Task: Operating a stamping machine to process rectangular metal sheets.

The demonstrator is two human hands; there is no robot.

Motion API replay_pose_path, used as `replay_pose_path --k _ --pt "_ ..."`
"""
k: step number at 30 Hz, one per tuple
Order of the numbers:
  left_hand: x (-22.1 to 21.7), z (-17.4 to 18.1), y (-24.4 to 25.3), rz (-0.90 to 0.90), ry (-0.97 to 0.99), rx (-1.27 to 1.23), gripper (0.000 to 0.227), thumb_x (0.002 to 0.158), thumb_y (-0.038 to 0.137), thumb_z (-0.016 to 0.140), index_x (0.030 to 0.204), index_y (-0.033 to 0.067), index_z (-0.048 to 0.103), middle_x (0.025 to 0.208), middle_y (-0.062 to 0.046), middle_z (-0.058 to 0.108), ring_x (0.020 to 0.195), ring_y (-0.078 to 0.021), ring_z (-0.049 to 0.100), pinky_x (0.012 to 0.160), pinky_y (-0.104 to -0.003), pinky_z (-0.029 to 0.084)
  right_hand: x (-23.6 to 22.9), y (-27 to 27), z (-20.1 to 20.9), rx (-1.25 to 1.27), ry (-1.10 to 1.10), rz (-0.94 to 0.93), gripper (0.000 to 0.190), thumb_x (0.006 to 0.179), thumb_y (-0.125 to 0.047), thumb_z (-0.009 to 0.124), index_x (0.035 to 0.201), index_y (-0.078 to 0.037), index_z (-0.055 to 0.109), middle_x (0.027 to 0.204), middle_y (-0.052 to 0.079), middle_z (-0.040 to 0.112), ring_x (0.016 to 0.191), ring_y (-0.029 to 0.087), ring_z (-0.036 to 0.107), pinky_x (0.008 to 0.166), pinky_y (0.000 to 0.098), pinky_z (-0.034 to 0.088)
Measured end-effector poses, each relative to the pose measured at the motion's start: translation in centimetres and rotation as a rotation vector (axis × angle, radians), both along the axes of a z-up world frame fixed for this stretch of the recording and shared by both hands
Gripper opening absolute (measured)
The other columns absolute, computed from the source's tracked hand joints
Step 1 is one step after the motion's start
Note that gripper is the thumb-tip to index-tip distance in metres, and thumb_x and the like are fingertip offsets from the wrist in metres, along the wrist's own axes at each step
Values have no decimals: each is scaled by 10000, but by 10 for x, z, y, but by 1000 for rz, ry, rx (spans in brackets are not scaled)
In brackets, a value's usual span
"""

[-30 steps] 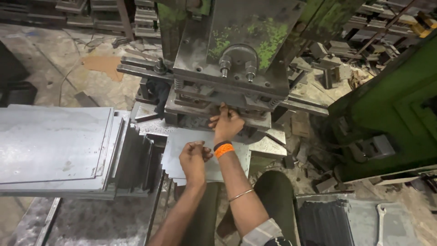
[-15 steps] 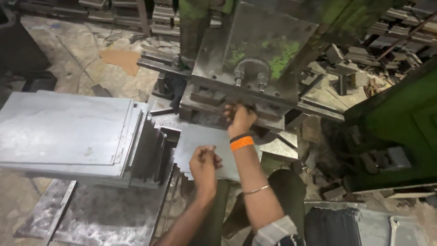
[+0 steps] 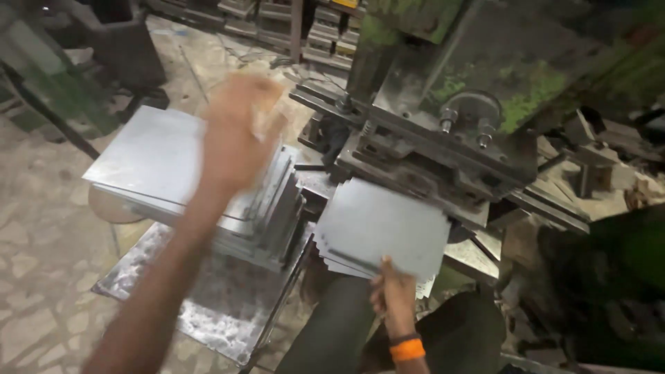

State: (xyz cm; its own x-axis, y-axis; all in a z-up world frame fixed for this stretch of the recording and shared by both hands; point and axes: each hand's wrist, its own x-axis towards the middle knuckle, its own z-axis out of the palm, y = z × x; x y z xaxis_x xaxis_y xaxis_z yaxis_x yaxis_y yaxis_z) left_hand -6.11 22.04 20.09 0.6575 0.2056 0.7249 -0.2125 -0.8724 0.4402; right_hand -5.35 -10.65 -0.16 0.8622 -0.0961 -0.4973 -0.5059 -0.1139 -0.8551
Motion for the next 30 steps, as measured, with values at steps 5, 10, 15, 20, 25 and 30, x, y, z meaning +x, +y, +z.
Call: replay_pose_path --k 5,10,15,20,25,30 --pt "-7 -41 61 486 550 102 1080 978 749 371 1693 70 -68 1693 -127 -202 1592 -346 -186 1219 -597 -165 -20 19 11 -23 10 171 622 1006 -461 584 668 57 646 417 99 497 278 182 401 290 291 295" --pt "3 -84 -15 293 704 152 995 900 797 -4 1617 108 -54 1694 -63 -155 1544 -284 -217 1164 -600 -213 -24 66 46 304 -173 302 434 1029 -271 605 707 13 666 452 62 533 319 171 469 311 298 340" --pt "10 -66 -37 209 678 -74 927 1028 709 180 1648 31 58 1719 -210 -40 1565 -445 -90 1227 -679 -101 -28 131 116 478 -106 340 693 944 -420 683 1363 101 501 1219 264 553 895 311 716 655 397 671" --pt "-4 -71 -8 347 537 -163 872 1038 684 349 1611 40 221 1644 -233 244 1522 -413 214 1209 -642 123 -16 131 102 579 -265 450 281 918 -73 685 1088 148 653 757 220 715 587 271 739 489 343 622" --pt "-41 -77 23 445 549 -261 768 893 688 675 1438 162 555 1273 -42 677 1239 -278 603 938 -556 512 13 68 79 539 -201 358 304 899 -39 673 1118 167 630 777 238 715 572 269 730 464 358 609" --pt "-65 -40 -15 344 434 -288 595 860 306 823 1347 28 623 1200 -172 635 1104 -403 617 881 -569 527 32 35 74 560 -221 355 309 877 -31 712 1121 147 647 803 220 729 590 291 733 466 408 623"
